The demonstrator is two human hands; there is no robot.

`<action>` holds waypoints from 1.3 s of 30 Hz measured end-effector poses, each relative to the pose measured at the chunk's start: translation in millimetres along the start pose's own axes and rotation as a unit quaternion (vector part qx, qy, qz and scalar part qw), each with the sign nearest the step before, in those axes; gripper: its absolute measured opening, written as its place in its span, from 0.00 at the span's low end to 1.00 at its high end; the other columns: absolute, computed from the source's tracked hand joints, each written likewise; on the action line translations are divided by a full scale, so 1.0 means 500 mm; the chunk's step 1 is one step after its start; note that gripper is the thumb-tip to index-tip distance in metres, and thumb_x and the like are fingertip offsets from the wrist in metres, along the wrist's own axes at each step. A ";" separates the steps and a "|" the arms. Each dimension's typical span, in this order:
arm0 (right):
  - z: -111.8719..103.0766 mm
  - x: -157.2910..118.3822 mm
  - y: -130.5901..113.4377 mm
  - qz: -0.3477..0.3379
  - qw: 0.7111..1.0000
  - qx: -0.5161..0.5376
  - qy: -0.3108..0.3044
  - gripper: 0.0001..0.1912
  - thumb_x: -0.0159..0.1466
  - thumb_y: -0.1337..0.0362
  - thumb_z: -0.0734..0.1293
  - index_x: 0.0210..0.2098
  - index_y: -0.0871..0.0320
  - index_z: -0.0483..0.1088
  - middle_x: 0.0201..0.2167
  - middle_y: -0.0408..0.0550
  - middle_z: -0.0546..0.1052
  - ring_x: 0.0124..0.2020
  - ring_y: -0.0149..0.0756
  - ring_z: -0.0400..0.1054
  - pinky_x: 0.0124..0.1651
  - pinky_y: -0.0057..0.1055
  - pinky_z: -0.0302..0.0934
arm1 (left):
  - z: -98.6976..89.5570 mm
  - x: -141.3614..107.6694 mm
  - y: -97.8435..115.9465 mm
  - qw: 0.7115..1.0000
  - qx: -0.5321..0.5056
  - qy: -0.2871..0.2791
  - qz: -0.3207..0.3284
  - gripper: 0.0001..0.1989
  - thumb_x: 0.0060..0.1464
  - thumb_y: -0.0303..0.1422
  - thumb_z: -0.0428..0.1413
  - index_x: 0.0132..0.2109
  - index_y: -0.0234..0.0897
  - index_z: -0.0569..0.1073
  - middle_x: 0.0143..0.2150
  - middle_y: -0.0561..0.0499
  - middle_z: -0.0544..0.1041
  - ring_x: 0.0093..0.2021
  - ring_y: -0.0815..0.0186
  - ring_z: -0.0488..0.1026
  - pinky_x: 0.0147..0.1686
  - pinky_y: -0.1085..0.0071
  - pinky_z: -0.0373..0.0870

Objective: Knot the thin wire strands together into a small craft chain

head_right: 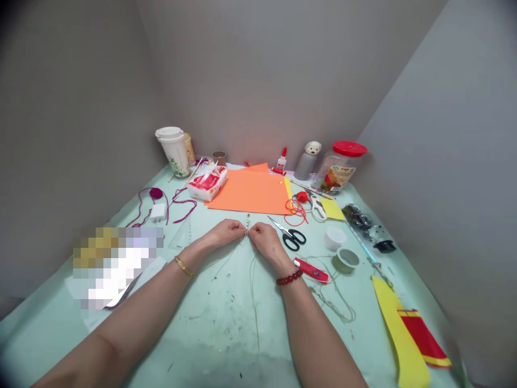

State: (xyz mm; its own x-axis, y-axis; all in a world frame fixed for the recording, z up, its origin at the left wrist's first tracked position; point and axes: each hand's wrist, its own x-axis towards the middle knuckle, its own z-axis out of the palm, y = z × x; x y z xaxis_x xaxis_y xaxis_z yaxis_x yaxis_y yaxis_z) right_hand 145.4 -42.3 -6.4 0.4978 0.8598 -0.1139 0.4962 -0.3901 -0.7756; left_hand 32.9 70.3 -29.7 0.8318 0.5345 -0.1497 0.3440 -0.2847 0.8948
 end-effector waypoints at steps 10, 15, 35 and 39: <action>-0.029 -0.054 -0.005 -0.002 0.995 -0.101 0.005 0.06 0.53 0.67 0.59 0.21 0.58 0.64 0.17 0.42 0.69 0.20 0.28 0.58 0.26 0.26 0.48 | -0.001 -0.003 0.001 0.999 -0.011 -0.030 0.009 0.14 0.45 0.38 0.51 0.31 0.31 0.75 0.22 0.55 0.67 0.25 0.72 0.60 0.24 0.77 0.55; -0.041 -0.106 -0.003 0.025 0.998 -0.062 -0.002 0.09 0.55 0.64 0.58 0.20 0.58 0.64 0.15 0.41 0.68 0.19 0.29 0.57 0.26 0.27 0.49 | -0.008 -0.010 0.008 0.999 -0.014 -0.031 -0.004 0.13 0.44 0.37 0.52 0.30 0.31 0.74 0.21 0.55 0.66 0.23 0.73 0.59 0.22 0.77 0.54; 0.037 -0.201 -0.031 0.099 0.987 0.124 -0.037 0.12 0.56 0.56 0.60 0.28 0.59 0.66 0.16 0.40 0.65 0.12 0.26 0.53 0.15 0.26 0.46 | 0.009 -0.086 0.061 0.998 0.035 0.032 -0.047 0.07 0.44 0.32 0.56 0.26 0.32 0.74 0.22 0.52 0.72 0.24 0.71 0.65 0.23 0.75 0.58; 0.052 -0.209 -0.035 0.101 0.988 0.113 -0.036 0.13 0.56 0.54 0.60 0.28 0.59 0.66 0.17 0.43 0.67 0.14 0.27 0.57 0.15 0.26 0.48 | 0.034 -0.094 0.065 0.977 -0.164 -0.029 -0.134 0.06 0.49 0.25 0.49 0.26 0.32 0.67 0.22 0.50 0.73 0.21 0.69 0.69 0.22 0.74 0.64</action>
State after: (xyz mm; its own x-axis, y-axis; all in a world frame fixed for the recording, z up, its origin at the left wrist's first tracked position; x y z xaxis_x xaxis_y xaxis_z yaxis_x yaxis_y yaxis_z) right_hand 65.9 -116.6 3.0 0.5147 0.7962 -0.3180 0.2171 -0.4799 -0.8500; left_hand 12.4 22.5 -0.6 0.7577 0.5053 -0.4129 0.4028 0.1356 0.9052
